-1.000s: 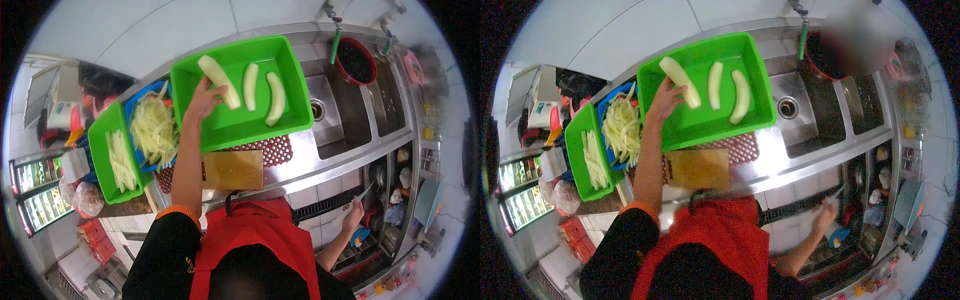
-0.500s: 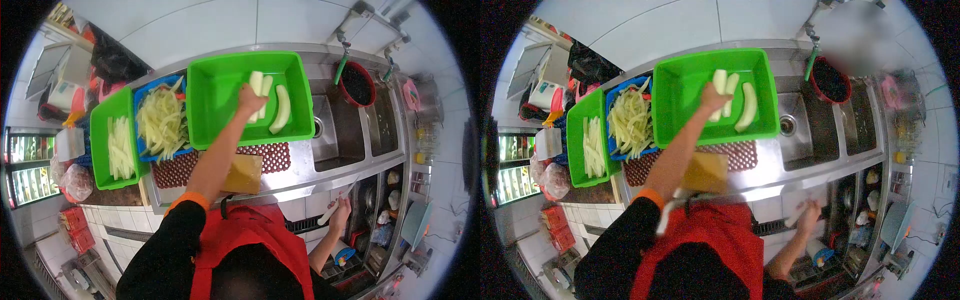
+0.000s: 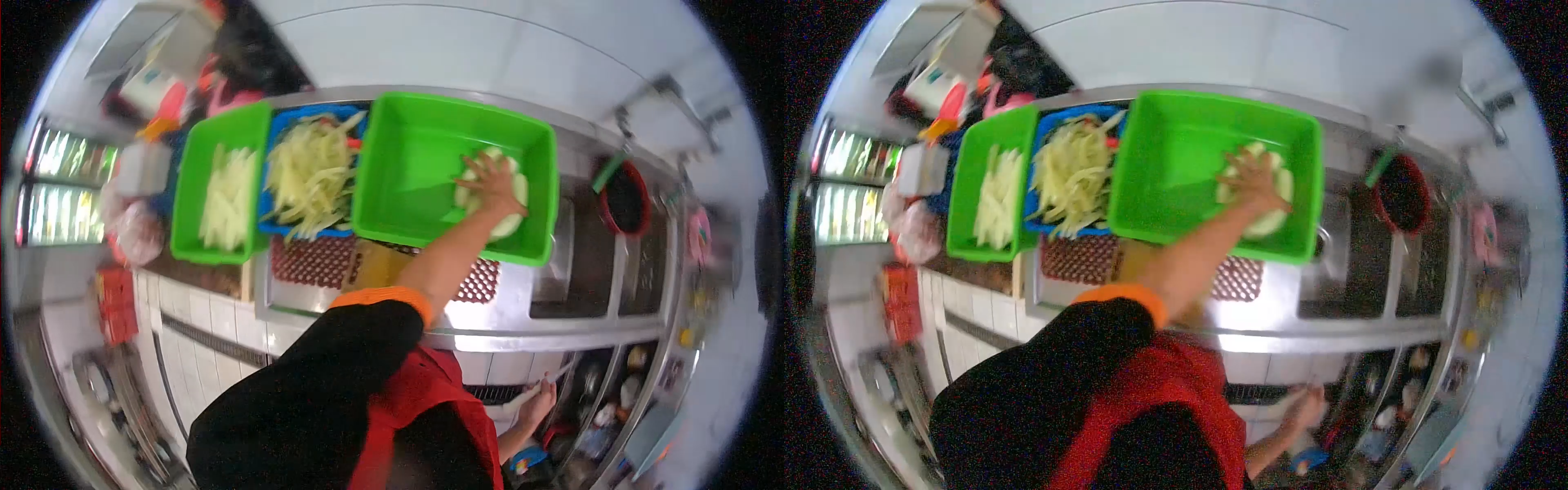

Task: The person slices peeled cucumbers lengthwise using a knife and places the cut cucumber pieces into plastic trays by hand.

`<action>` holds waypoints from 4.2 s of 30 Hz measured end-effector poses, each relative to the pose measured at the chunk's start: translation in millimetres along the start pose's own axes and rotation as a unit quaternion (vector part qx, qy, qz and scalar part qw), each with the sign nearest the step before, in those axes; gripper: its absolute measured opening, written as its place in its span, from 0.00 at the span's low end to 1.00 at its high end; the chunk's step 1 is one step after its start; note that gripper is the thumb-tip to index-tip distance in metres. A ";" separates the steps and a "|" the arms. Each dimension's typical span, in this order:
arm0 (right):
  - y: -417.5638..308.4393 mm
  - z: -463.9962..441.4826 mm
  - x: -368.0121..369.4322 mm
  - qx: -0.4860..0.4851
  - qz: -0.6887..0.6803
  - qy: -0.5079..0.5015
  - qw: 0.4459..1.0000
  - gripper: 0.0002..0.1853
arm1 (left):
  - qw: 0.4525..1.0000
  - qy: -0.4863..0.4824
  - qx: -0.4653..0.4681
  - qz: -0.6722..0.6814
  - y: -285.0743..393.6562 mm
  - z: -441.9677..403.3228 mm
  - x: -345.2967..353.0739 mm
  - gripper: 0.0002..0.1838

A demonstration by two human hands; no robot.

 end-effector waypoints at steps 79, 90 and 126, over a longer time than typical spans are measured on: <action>-203.6 290.7 374.0 -0.557 0.104 -0.364 0.739 0.11 | 0.528 0.092 0.214 0.817 -136.6 151.2 -260.0 0.23; -184.8 291.6 387.6 -0.605 0.086 -0.331 0.719 0.08 | 0.524 0.117 0.229 0.812 -145.4 168.7 -281.1 0.25; -202.5 299.7 410.4 -0.576 0.041 -0.426 0.696 0.23 | 0.572 0.181 0.382 0.703 -144.5 212.3 -333.8 0.23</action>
Point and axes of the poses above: each hand's wrist, its own z-axis away from the middle knuckle, its own x-axis out of the palm, y = z × x, the point moved 7 cm from there along -z, towards the middle knuckle, and after that the axes turned 12 degrees about -z, right-handed, at the moved point
